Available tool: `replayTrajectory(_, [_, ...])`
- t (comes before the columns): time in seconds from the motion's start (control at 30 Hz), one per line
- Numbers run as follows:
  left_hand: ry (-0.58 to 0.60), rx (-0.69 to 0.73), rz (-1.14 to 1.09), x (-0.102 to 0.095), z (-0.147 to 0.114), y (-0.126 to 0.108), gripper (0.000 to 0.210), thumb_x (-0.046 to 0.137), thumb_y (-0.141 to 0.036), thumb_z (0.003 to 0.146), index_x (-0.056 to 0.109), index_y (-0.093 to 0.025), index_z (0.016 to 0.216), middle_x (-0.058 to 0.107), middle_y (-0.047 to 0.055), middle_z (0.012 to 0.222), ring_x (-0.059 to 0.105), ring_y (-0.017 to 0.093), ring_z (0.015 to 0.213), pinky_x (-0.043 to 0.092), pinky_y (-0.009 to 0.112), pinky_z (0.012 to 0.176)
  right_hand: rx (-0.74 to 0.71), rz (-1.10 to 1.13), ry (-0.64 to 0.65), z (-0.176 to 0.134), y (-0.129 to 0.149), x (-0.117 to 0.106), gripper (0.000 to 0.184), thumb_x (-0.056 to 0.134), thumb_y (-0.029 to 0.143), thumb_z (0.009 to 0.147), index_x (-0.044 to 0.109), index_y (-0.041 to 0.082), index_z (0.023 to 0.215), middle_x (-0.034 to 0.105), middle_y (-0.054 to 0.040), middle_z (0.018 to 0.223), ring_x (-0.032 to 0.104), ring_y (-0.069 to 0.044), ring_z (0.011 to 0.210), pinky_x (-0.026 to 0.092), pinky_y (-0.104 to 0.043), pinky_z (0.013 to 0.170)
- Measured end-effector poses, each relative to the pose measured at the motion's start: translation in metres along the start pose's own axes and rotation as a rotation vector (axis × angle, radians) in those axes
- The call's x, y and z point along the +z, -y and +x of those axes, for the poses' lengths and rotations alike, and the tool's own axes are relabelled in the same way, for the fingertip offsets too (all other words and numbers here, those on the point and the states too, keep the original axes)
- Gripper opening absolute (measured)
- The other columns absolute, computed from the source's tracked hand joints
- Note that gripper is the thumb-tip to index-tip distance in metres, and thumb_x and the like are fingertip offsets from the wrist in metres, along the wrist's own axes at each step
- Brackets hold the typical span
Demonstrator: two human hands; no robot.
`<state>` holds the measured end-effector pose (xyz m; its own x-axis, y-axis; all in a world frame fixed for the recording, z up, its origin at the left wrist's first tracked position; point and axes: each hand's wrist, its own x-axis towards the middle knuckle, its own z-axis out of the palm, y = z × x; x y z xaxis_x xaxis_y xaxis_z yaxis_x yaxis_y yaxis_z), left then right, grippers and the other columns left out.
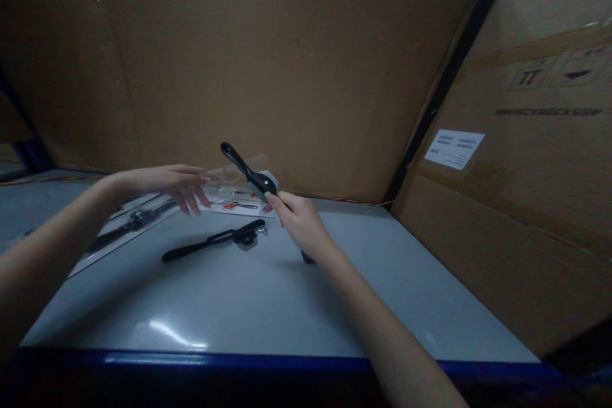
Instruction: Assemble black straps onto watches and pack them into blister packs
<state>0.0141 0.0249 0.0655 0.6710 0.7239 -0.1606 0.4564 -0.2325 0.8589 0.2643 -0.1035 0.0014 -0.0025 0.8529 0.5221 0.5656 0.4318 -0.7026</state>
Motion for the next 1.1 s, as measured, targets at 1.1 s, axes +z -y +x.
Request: replayTrajectory(1.1, [0.425,0.015,-0.39,0.067,0.003,0.034,0.051,0.067,-0.013,0.068,0.049,-0.016,0.115,0.072,0.008,0.082,0.069,0.022,0.071,0.054,0.034,0.068,-0.164,-0.513,-0.3,0.002,-0.027,0.008,0.044,0.066,0.053,0.069,0.054,0.023,0.099,0.051,-0.0081,0.107,0.047,-0.027,0.102,0.033,-0.043,0.087])
